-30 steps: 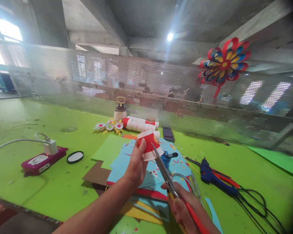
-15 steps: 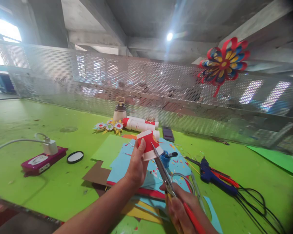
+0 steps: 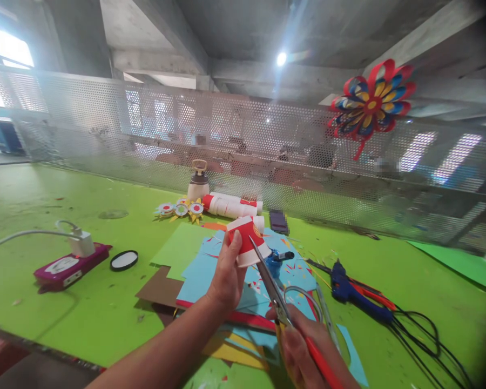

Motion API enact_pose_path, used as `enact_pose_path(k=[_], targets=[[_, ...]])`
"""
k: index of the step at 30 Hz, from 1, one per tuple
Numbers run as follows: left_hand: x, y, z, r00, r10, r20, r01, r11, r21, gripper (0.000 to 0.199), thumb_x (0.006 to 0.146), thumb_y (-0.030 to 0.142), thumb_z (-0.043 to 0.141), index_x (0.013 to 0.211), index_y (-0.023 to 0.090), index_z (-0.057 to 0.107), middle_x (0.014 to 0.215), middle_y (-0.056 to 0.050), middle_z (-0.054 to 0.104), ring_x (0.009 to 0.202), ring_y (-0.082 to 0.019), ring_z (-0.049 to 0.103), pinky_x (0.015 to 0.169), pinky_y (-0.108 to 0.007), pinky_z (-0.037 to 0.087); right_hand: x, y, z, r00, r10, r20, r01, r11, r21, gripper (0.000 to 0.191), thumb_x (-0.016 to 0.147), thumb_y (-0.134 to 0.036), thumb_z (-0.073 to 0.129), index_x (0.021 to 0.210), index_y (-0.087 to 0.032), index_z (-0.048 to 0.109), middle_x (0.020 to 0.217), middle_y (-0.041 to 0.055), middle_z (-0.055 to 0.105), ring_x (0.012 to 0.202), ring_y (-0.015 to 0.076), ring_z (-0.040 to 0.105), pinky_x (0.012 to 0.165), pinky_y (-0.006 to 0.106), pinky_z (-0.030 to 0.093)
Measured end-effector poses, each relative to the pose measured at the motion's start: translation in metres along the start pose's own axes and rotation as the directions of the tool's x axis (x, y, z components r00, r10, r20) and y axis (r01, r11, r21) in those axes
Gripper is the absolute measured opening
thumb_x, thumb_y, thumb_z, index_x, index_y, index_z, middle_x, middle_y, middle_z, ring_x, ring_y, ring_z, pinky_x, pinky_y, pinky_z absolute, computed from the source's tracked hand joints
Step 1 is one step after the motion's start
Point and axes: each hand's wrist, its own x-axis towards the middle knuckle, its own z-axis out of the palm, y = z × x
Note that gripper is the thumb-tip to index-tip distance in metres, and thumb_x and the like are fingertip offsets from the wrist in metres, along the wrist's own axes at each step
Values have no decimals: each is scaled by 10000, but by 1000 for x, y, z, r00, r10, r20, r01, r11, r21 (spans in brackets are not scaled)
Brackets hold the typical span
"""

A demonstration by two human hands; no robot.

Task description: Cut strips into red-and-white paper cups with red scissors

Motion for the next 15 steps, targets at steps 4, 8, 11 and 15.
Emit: enact_pose_path(k=[4, 8, 11, 15], targets=[[0, 0, 0, 1000, -1, -1, 1, 1000, -10, 404, 857, 421, 593, 1188, 190, 583, 1079, -74, 693, 989, -204, 641, 978, -368, 425, -1, -2, 1, 1000, 30, 3, -30, 999, -19, 533, 865, -668, 415, 967, -180, 605, 515, -55, 356, 426, 85, 327, 383, 201, 264], [1, -1, -2, 1000, 6, 17, -5, 1000, -17, 397, 866, 414, 582, 1196, 193, 577, 1096, -75, 687, 1053, -220, 621, 984, -377, 422, 1, -3, 3, 999, 46, 12, -45, 999, -15, 532, 871, -665, 404, 949, -174, 593, 540, -47, 372, 440, 83, 332, 391, 199, 269], [1, -3, -4, 999, 23, 35, -23, 1000, -14, 365, 884, 390, 561, 1190, 192, 579, 1112, -76, 681, 1043, -215, 622, 963, -380, 438, 3, -2, 3, 998, 54, 32, -54, 998, -11, 581, 875, -685, 351, 974, -163, 588, 558, -31, 413, 462, 97, 389, 421, 210, 315], [0, -4, -5, 999, 31, 37, -31, 1000, -7, 344, 892, 373, 554, 1186, 197, 586, 1085, -66, 688, 1015, -206, 629, 938, -367, 454, 3, -4, 1, 997, 47, 55, -45, 998, -39, 616, 891, -679, 298, 1007, -152, 597, 527, -26, 449, 445, 106, 424, 438, 223, 344]])
